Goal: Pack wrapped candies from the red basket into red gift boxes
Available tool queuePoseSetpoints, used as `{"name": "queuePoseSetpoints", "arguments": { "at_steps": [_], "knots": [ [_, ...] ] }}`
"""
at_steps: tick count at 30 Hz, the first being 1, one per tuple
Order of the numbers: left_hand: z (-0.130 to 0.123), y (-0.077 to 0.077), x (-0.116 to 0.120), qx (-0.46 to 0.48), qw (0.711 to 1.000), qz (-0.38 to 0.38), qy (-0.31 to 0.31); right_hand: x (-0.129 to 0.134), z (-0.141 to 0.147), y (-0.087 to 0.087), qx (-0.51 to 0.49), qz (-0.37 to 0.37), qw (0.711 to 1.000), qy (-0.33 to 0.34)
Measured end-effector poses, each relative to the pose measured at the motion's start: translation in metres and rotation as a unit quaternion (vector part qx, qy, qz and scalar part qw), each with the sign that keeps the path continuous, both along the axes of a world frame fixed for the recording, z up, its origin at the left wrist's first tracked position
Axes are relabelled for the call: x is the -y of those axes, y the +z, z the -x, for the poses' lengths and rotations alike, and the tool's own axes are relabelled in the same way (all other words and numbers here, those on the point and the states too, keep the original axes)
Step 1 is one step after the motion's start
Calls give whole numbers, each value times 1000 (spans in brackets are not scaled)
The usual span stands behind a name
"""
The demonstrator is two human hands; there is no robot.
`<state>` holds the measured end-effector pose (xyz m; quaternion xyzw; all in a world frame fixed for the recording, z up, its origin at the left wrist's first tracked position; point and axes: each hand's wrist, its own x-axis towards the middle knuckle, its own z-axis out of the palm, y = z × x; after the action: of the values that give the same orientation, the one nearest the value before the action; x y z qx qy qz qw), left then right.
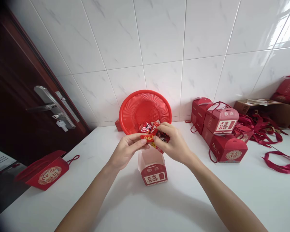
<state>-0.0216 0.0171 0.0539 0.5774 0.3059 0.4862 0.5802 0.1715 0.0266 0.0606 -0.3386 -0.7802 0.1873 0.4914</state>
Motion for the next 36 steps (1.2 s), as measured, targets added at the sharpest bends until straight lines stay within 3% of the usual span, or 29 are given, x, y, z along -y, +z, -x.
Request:
{"name": "queuePoseSetpoints", "arguments": {
  "at_steps": [4,10,17,25,36],
  "knots": [
    [-1,-2,-1,-21,998,-55,31,0,-1,0,-8,21,1000,10],
    [4,-2,-3,-33,998,-46,15,0,-4,1,-23,42,998,43],
    [2,2,1,-72,993,-70,67,0,-5,3,-35,78,996,37],
    [6,2,-1,-88,992,-77,49,0,-5,4,-59,155,983,82],
    [5,3,0,-88,993,-62,52,2,-5,6,-79,186,974,105]
  ]
}}
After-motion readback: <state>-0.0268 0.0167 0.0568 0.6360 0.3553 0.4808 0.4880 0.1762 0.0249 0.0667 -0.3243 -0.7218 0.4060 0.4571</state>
